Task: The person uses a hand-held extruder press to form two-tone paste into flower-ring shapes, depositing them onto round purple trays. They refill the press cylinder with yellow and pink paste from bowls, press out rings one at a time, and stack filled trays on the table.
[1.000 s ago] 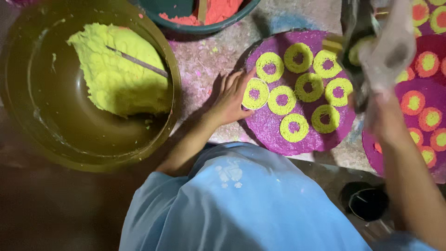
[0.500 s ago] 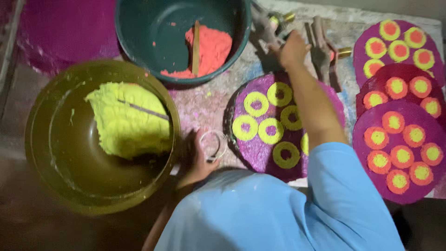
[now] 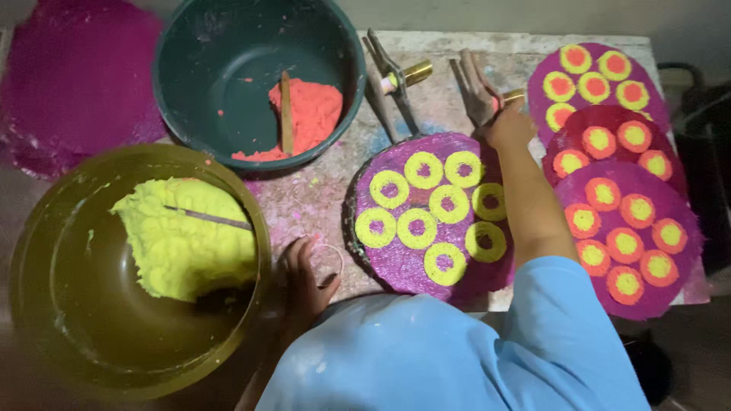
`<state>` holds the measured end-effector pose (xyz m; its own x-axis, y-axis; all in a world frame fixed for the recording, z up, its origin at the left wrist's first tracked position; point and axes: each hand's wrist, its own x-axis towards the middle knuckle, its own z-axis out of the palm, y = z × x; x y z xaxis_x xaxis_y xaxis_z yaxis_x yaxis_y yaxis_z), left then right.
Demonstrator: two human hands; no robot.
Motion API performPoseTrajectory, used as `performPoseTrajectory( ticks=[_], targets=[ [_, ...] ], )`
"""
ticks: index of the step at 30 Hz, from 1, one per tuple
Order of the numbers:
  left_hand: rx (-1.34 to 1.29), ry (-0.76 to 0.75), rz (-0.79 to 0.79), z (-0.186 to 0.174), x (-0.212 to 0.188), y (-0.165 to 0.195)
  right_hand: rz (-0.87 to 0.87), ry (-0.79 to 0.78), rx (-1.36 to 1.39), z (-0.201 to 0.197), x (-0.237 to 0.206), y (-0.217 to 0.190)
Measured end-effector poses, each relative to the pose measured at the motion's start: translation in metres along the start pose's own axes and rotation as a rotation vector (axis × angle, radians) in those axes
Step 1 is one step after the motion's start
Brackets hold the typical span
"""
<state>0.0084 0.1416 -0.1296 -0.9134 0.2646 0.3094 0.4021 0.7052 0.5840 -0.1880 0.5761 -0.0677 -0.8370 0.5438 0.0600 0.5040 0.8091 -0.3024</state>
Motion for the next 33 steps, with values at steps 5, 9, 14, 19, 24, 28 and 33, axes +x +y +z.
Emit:
performPoseTrajectory(
  ticks=[5,9,14,19,24,28,33],
  targets=[
    [-0.110,0.122,0.063,0.005,0.033,0.048,-0.123,-0.160,-0.073,-0.008,0.004,0.051],
    [-0.257,0.148,0.143,0.014,0.062,0.070,-0.243,0.055,0.061,-0.036,0.004,0.078],
    [-1.148,-0.012,-0.017,0.030,0.112,0.085,-0.258,-0.617,0.916,-0.061,-0.061,0.094],
    [-2.256,-0.278,-0.032,0.039,0.149,0.073,-0.183,-1.228,0.740,-0.055,-0.161,0.067],
    [-2.415,-0.068,-0.158,0.059,0.140,0.058,-0.089,-1.350,0.622,-0.046,-0.182,0.041],
    [-2.413,0.062,-0.251,0.071,0.140,0.043,-0.327,-0.959,0.259,-0.041,-0.194,0.024],
    [-2.352,0.082,-0.248,0.066,0.141,0.025,-0.418,-0.811,0.285,-0.031,-0.218,0.003]
  ],
)
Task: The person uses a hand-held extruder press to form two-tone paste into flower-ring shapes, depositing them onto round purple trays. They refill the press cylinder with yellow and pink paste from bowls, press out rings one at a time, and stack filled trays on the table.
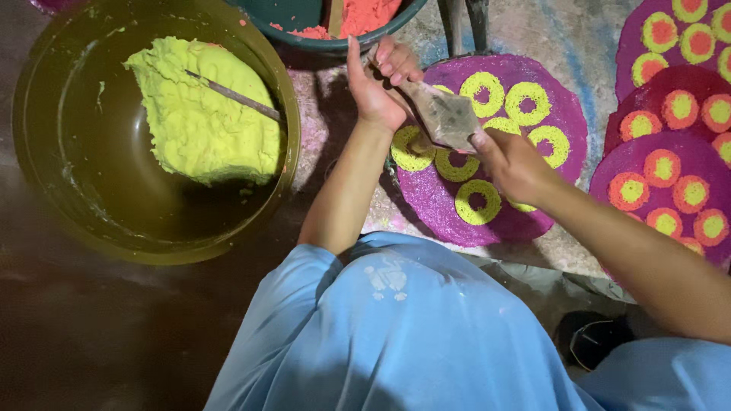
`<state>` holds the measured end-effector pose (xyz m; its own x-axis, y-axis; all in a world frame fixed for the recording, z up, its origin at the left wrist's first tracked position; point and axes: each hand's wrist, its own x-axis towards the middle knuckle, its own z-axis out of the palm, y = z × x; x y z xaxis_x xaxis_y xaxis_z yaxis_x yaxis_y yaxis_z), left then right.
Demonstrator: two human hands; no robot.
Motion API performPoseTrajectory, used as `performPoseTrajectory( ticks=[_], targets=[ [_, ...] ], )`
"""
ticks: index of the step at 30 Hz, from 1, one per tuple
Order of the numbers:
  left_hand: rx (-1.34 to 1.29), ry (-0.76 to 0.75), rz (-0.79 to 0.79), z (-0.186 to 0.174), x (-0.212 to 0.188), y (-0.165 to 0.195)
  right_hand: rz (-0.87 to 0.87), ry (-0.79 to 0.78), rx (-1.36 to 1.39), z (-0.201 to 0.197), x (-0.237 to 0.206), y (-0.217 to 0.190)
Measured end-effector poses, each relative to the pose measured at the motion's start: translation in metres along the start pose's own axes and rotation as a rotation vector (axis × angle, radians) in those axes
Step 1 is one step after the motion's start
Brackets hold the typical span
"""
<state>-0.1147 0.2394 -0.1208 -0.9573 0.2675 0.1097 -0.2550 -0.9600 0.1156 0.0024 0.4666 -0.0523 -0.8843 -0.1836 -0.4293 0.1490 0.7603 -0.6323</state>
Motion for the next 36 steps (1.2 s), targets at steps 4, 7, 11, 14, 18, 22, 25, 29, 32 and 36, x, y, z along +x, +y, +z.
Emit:
performPoseTrajectory(
  ticks=[4,7,11,14,18,22,25,29,32,36],
  targets=[
    [0.030,-0.006,0.005,-0.003,-0.004,0.002,-0.068,0.005,-0.005,0.004,0.000,-0.001],
    [0.002,0.110,0.022,-0.004,-0.003,-0.004,-0.041,-0.010,-0.030,0.000,0.003,0.005],
    [0.079,0.029,0.067,-0.001,0.003,-0.003,-0.123,0.066,-0.027,0.008,0.013,0.012],
    [0.115,0.016,0.057,0.009,0.001,0.004,-0.146,0.024,0.069,0.019,0.015,0.019],
    [0.155,0.100,0.019,0.019,-0.011,-0.012,0.006,-0.109,0.269,0.001,-0.004,0.041],
    [-0.011,0.158,-0.069,0.017,-0.009,-0.058,0.089,-0.017,0.069,-0.028,-0.039,0.061],
    [-0.079,0.148,-0.099,0.010,-0.001,-0.083,0.118,0.099,-0.065,-0.032,-0.051,0.059],
    [-0.061,0.065,-0.098,0.008,0.008,-0.086,0.113,0.186,-0.147,-0.017,-0.049,0.044],
    [-0.024,0.083,-0.106,0.008,0.008,-0.082,0.014,0.225,-0.086,-0.009,-0.051,0.043],
    [-0.014,0.155,-0.101,0.016,0.003,-0.089,0.032,0.187,-0.076,-0.012,-0.053,0.057]
  ],
)
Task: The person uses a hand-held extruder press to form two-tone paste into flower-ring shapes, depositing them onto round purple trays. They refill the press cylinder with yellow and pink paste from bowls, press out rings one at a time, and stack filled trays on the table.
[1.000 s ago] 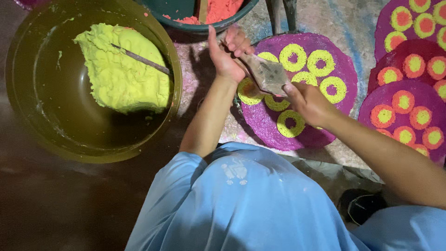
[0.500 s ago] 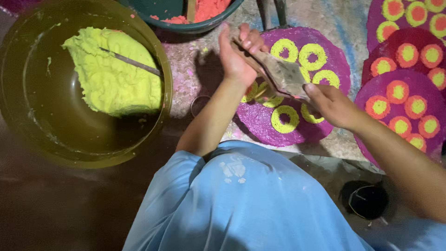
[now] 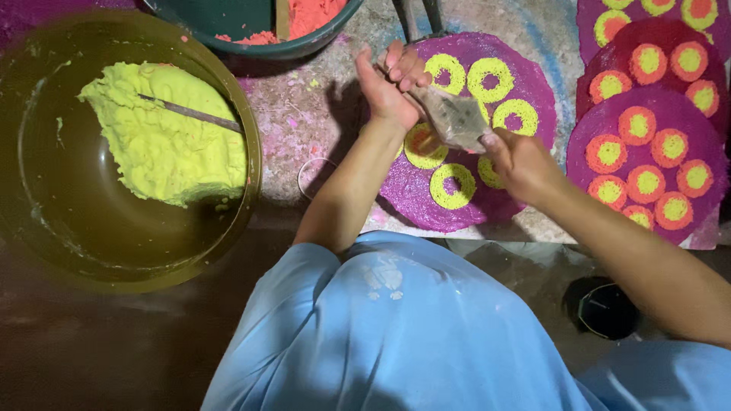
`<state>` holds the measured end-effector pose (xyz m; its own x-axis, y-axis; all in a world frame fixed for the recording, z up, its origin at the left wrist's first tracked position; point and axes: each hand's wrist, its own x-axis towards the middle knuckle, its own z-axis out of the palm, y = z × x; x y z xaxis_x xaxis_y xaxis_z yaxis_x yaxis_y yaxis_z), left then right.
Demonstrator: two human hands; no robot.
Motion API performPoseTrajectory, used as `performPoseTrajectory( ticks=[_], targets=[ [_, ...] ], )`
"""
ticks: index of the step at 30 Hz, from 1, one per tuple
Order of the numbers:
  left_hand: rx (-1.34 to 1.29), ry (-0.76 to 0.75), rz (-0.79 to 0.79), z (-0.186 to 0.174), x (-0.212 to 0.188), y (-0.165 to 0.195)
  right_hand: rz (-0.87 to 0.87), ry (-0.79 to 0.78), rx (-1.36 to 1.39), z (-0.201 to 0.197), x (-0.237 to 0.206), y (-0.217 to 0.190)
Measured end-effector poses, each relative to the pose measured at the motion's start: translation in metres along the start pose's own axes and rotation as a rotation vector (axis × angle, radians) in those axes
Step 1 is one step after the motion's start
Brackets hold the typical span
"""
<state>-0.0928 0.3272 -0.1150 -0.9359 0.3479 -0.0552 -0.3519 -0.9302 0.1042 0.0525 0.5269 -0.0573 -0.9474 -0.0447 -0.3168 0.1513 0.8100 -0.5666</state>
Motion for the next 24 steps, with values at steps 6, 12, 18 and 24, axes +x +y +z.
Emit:
performPoseTrajectory(
  ticks=[6,12,18,24],
  targets=[
    [-0.016,-0.110,0.000,0.018,0.008,-0.001,-0.138,0.143,-0.113,0.004,0.015,0.018],
    [0.652,0.143,-0.367,-0.008,-0.011,0.010,-0.121,0.066,0.262,0.010,0.006,0.037],
    [1.322,0.119,-0.541,-0.044,-0.051,0.002,-0.099,0.176,0.255,0.019,0.005,0.060],
    [2.434,-0.342,-0.066,0.003,-0.117,0.025,-0.127,0.290,0.453,0.012,0.007,0.058]
  ],
)
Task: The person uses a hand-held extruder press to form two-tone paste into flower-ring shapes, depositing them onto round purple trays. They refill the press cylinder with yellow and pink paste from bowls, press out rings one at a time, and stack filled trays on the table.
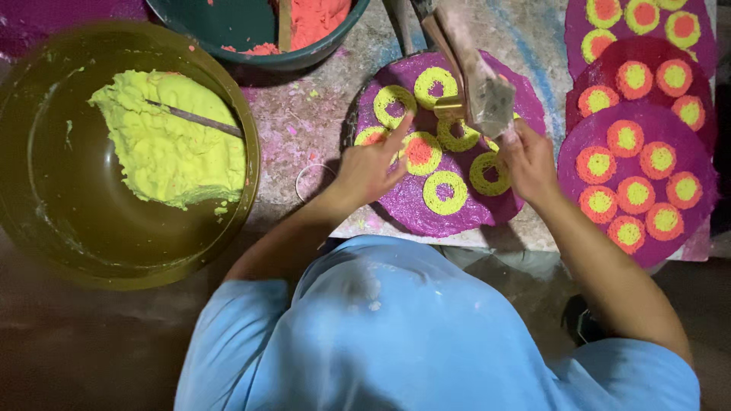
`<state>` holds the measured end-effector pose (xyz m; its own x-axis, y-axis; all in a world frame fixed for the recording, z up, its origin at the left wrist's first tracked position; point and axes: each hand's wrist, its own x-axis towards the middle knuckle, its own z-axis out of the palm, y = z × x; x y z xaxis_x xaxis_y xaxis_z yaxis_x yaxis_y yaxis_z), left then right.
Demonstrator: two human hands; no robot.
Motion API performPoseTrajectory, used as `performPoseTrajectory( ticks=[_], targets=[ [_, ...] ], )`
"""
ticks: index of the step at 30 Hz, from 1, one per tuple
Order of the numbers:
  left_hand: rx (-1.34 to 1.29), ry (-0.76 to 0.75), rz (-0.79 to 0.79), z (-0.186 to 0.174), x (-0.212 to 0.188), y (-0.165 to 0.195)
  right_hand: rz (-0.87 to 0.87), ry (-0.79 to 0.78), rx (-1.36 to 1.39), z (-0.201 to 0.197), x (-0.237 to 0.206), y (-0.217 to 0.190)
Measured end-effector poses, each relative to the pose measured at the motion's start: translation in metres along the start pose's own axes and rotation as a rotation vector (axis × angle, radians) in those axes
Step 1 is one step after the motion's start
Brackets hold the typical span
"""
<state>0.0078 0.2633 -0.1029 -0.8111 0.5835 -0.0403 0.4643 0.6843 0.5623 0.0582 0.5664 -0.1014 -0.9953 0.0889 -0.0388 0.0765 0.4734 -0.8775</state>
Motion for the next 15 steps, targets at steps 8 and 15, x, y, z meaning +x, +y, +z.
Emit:
performPoseTrajectory(
  ticks=[8,15],
  targets=[
    [-0.477,0.253,0.455,-0.120,-0.065,0.022,-0.844,-0.281,-0.411,0.017,-0.035,-0.152],
    [-0.831,-0.447,0.241,-0.201,-0.156,0.045,-1.484,-0.655,-0.507,0.073,0.010,-0.295]
  ],
)
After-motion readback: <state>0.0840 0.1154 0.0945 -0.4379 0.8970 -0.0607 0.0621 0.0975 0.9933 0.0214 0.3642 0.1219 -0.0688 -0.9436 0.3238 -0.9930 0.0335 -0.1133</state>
